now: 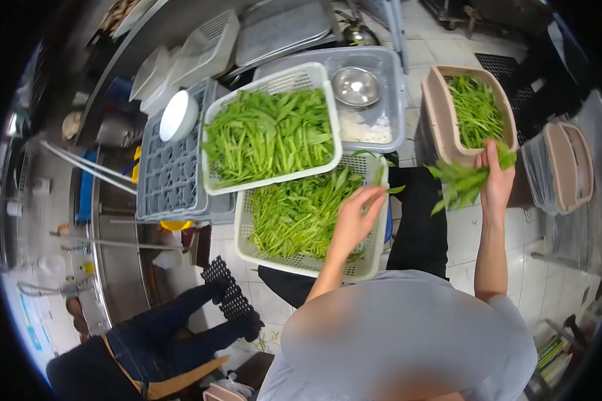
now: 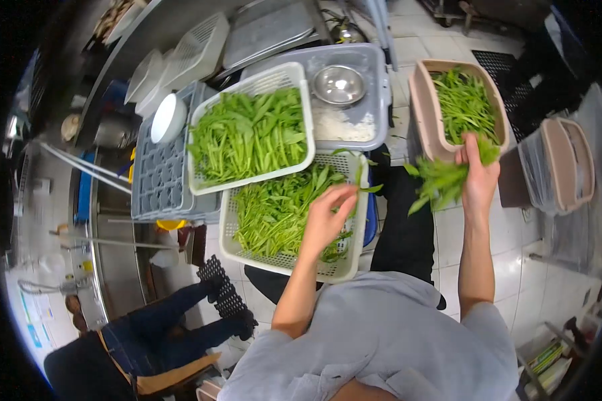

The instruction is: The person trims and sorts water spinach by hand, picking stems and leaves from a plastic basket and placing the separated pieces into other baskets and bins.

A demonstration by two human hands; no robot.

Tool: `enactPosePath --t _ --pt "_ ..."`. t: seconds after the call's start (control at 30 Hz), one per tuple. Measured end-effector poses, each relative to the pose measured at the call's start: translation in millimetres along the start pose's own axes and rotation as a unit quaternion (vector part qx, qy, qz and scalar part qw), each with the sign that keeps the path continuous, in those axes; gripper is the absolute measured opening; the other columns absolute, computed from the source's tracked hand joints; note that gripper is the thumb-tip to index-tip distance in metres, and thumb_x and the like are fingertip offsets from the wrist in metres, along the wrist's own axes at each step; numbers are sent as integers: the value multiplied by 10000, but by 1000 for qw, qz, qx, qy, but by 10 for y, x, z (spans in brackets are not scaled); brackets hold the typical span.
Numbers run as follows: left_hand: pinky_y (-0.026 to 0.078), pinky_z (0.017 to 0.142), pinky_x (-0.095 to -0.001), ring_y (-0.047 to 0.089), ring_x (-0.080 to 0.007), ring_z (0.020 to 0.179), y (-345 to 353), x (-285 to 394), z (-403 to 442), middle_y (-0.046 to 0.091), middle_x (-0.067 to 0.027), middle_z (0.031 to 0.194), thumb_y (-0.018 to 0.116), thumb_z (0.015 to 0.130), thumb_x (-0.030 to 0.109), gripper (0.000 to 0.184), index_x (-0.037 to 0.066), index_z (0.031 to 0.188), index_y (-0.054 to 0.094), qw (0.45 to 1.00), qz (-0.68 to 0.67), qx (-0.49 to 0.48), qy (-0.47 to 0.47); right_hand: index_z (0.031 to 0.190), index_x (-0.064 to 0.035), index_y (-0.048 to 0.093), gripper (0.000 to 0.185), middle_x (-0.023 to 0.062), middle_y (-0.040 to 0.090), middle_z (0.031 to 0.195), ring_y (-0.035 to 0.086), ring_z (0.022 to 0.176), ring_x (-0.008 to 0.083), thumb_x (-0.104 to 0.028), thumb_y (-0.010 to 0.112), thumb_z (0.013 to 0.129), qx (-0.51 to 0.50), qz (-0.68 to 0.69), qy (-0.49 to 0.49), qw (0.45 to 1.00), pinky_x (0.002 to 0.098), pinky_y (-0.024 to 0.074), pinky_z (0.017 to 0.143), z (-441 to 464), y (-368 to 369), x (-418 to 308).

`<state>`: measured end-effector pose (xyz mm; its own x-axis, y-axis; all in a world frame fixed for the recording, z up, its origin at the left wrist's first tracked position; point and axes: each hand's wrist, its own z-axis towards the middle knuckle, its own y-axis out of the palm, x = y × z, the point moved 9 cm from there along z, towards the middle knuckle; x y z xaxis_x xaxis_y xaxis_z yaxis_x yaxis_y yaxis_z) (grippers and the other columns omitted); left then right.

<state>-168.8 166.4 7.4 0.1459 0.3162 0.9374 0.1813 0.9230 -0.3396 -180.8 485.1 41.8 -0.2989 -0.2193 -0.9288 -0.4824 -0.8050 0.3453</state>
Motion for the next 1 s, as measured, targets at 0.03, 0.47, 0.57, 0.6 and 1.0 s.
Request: enactPosePath --t 0.03,0.47,0.57,0.6,1.0 --pt "526 798 -276 670 -160 911 -175 -187 -204 684 -102 1079 644 921 86 198 3 1098 676 998 -13 23 -51 1030 13 620 178 3 580 793 513 671 98 -154 614 969 -33 -35 -53 997 249 429 633 88 381 -194" --pt "520 805 -248 663 -120 908 -1243 -912 -2024 687 -79 1045 638 929 58 183 -18 1093 671 937 -85 286 -181 1195 -86 621 526 155 588 1225 548 1171 291 -449 720 829 -620 -323 -490 520 519 347 1096 -1177 3899 772" --pt "502 774 -224 635 -85 896 -1379 -966 -2130 684 -50 1036 634 935 60 180 -10 1096 673 931 -108 295 -189 1279 -126 598 665 157 570 1271 489 1271 284 -535 735 773 -582 -303 -514 553 529 341 1100 -1159 3660 475" --pt "496 785 -223 634 -92 907 -1441 -973 -2108 684 -47 1019 637 933 62 184 -7 1100 673 932 -111 294 -181 1313 -141 580 638 136 554 1330 493 1280 284 -491 731 802 -607 -255 -459 596 505 345 1116 -1042 3695 310" --pt "506 820 -277 651 -161 931 -1590 -869 -1617 667 -99 1109 598 972 101 247 -28 1181 616 942 -81 301 -128 1093 -16 671 319 81 661 1097 616 1085 229 -237 706 866 -455 9 -285 844 365 498 932 -671 2225 -1991"
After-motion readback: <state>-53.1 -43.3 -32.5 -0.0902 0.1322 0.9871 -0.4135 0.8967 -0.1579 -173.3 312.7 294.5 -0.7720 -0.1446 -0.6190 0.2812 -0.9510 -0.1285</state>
